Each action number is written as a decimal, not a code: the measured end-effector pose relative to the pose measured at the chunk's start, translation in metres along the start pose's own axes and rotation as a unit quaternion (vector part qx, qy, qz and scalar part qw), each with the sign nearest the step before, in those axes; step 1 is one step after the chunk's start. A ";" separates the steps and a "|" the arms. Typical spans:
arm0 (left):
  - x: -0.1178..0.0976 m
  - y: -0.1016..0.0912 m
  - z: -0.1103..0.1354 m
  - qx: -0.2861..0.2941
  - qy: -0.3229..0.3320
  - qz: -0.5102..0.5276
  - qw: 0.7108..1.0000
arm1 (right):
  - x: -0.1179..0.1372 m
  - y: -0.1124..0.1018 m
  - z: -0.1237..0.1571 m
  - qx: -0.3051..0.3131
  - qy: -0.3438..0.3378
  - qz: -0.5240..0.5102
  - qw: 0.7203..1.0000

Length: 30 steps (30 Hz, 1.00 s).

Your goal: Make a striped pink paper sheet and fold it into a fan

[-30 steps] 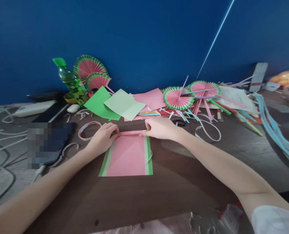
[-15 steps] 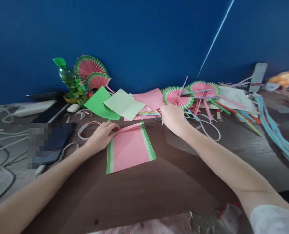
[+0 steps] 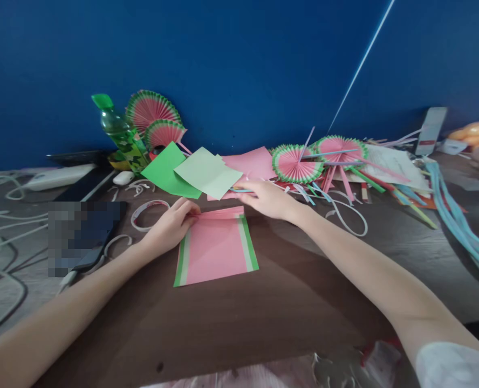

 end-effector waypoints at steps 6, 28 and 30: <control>-0.001 -0.003 -0.001 -0.034 -0.006 0.032 0.999 | 0.018 0.005 0.003 0.070 -0.009 -0.103 0.992; -0.030 -0.043 -0.002 -0.213 0.157 -0.219 0.939 | 0.029 -0.006 0.010 -0.126 -0.181 0.100 0.970; -0.030 -0.042 -0.007 -0.133 0.136 -0.220 0.957 | 0.025 -0.003 0.006 -0.057 -0.184 0.046 0.980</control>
Point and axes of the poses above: each hand's wrist, its own z-axis away from the middle knuckle, its own y-axis out of the palm, x = y × z, the point moved 1 cm from there along -z, towards the middle knuckle, and after that the axes turned 10 degrees about -x, right-handed, at the moved point
